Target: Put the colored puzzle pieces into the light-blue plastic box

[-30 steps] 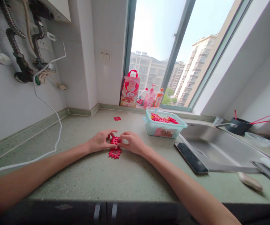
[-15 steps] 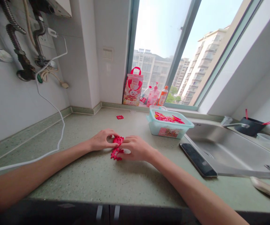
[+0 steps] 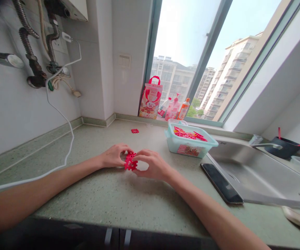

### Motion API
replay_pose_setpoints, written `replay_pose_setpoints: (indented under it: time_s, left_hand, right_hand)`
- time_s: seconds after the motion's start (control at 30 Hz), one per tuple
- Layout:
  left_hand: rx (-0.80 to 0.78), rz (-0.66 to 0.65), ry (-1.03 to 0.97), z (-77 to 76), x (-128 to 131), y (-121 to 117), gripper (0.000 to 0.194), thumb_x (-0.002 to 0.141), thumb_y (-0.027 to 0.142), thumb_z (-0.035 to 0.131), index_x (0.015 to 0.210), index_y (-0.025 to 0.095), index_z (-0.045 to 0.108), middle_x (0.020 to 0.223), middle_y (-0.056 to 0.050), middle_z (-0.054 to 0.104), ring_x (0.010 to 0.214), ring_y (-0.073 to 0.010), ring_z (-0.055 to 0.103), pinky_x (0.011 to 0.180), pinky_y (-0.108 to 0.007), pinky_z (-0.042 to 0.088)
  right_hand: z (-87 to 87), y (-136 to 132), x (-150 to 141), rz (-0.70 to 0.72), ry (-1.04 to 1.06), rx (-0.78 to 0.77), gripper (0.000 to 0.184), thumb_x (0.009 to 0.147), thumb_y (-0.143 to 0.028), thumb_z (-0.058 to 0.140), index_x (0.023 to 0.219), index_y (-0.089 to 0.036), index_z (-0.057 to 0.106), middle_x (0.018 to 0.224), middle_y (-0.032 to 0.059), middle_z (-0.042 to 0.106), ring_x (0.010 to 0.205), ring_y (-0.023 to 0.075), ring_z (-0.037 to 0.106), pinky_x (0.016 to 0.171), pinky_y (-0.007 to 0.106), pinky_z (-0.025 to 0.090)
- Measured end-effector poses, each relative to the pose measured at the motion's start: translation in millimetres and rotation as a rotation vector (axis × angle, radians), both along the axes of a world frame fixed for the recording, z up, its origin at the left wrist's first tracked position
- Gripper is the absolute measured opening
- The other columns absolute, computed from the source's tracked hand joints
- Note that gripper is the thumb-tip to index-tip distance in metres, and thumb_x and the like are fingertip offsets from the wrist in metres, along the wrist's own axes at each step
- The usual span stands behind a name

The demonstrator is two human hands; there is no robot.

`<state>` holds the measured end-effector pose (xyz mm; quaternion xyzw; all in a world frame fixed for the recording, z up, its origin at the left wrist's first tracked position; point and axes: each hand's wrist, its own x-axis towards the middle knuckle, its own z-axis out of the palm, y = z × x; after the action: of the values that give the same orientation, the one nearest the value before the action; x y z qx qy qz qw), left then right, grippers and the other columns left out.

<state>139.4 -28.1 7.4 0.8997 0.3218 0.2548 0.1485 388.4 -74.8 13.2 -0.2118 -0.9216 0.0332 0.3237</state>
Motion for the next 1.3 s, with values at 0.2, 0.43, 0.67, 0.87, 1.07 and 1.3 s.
replay_pose_setpoints:
  time_s: [0.2, 0.43, 0.67, 0.87, 1.07, 1.3]
  left_hand:
    - [-0.037, 0.055, -0.066, -3.3, 1, -1, 0.075, 0.072, 0.050, 0.082, 0.138, 0.019, 0.064, 0.107, -0.005, 0.074, 0.088, -0.0217, 0.067, 0.083, -0.032, 0.050]
    - [-0.104, -0.015, -0.066, -7.8, -5, 6, 0.096, 0.064, 0.044, 0.089, 0.150, 0.021, 0.054, 0.115, -0.007, 0.072, 0.101, -0.0258, 0.067, 0.095, -0.037, 0.051]
    - [-0.354, -0.037, -0.262, -16.9, -26, 44, 0.076, 0.077, 0.049, 0.080, 0.145, 0.022, 0.059, 0.125, -0.011, 0.073, 0.113, -0.0263, 0.069, 0.092, -0.035, 0.055]
    - [-0.240, 0.206, -0.330, -23.8, -28, 101, 0.058, 0.079, 0.039, 0.066, 0.134, 0.020, 0.067, 0.143, -0.012, 0.066, 0.135, -0.0319, 0.059, 0.113, -0.047, 0.048]
    - [0.024, 0.356, 0.069, -29.5, 11, 156, 0.070, 0.080, 0.047, 0.073, 0.147, 0.026, 0.061, 0.156, -0.010, 0.056, 0.149, -0.0348, 0.045, 0.124, -0.049, 0.035]
    - [0.079, 0.428, 0.087, -29.6, 27, 178, 0.043, 0.095, 0.044, 0.057, 0.125, 0.022, 0.078, 0.134, -0.012, 0.073, 0.127, -0.0314, 0.065, 0.114, -0.042, 0.046]
  right_hand:
    - [-13.0, 21, 6, -0.165, 0.082, -0.005, 0.023, 0.093, -0.028, 0.073, 0.116, -0.026, 0.074, 0.116, 0.0083, 0.075, 0.104, 0.0230, 0.071, 0.093, 0.038, 0.057]
    - [-26.8, 24, -1, -0.187, -0.033, -0.157, 0.026, 0.092, -0.031, 0.077, 0.117, -0.026, 0.074, 0.123, 0.0085, 0.074, 0.112, 0.0245, 0.069, 0.099, 0.039, 0.055]
    - [-22.6, 25, -2, -0.179, -0.022, -0.204, 0.023, 0.091, -0.028, 0.075, 0.114, -0.026, 0.073, 0.108, 0.0054, 0.077, 0.104, 0.0223, 0.070, 0.094, 0.035, 0.054]
    - [-21.1, 27, -4, -0.172, -0.021, -0.169, 0.025, 0.083, -0.022, 0.079, 0.107, -0.025, 0.075, 0.104, 0.0042, 0.078, 0.098, 0.0200, 0.071, 0.091, 0.031, 0.053]
    - [-17.5, 30, 0, -0.219, -0.036, -0.109, 0.031, 0.076, -0.023, 0.084, 0.106, -0.025, 0.076, 0.106, 0.0045, 0.078, 0.094, 0.0201, 0.071, 0.087, 0.029, 0.052]
    - [-2.2, 37, 19, -0.251, -0.075, 0.091, 0.032, 0.081, -0.028, 0.082, 0.112, -0.026, 0.075, 0.113, 0.0047, 0.077, 0.101, 0.0213, 0.071, 0.095, 0.033, 0.049]
